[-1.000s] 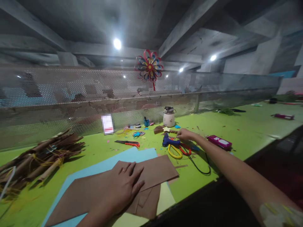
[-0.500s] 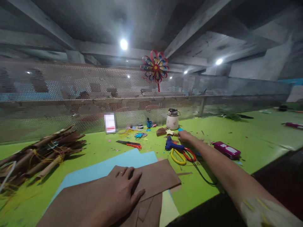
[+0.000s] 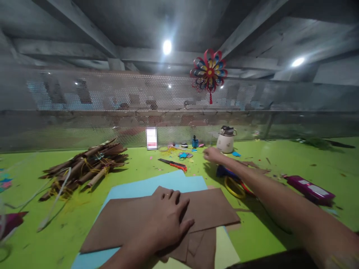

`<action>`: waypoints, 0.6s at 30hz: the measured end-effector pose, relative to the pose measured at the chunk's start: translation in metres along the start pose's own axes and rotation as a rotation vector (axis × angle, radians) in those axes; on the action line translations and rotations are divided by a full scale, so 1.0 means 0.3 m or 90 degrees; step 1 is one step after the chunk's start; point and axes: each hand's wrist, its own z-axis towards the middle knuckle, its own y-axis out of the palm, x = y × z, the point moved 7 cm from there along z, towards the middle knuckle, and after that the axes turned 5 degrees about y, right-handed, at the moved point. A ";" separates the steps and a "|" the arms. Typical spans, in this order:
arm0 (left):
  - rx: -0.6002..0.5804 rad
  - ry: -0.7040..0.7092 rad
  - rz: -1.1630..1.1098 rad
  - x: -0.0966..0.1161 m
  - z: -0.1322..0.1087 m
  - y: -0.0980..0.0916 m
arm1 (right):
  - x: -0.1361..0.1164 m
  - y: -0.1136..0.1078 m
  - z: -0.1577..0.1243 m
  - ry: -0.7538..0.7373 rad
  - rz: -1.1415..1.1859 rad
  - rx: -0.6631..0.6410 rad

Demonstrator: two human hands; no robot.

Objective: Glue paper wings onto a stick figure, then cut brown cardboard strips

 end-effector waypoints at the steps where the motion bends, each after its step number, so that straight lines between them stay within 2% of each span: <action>1: -0.001 0.002 -0.002 -0.002 -0.001 0.006 | -0.103 0.025 0.007 -0.049 0.005 -0.021; 3: -0.004 0.010 -0.008 -0.006 -0.001 0.023 | -0.279 0.082 0.010 -0.109 0.009 -0.058; 5: -0.008 0.016 -0.015 -0.010 0.001 0.045 | -0.400 0.131 0.004 -0.130 0.008 -0.086; 7: -0.011 0.016 -0.019 -0.016 0.003 0.062 | -0.463 0.154 -0.004 -0.139 0.012 -0.100; 9: -0.006 0.022 -0.023 -0.015 0.006 0.062 | -0.472 0.144 -0.014 -0.145 0.022 -0.110; 11: 0.004 0.031 -0.027 -0.010 0.008 0.045 | -0.434 0.100 -0.037 -0.149 0.036 -0.116; 13: 0.017 0.033 -0.023 -0.007 0.011 0.024 | -0.353 0.031 -0.088 -0.154 0.056 -0.114; 18: 0.082 0.012 -0.014 -0.020 0.011 -0.006 | -0.029 -0.128 -0.337 -0.139 0.100 -0.081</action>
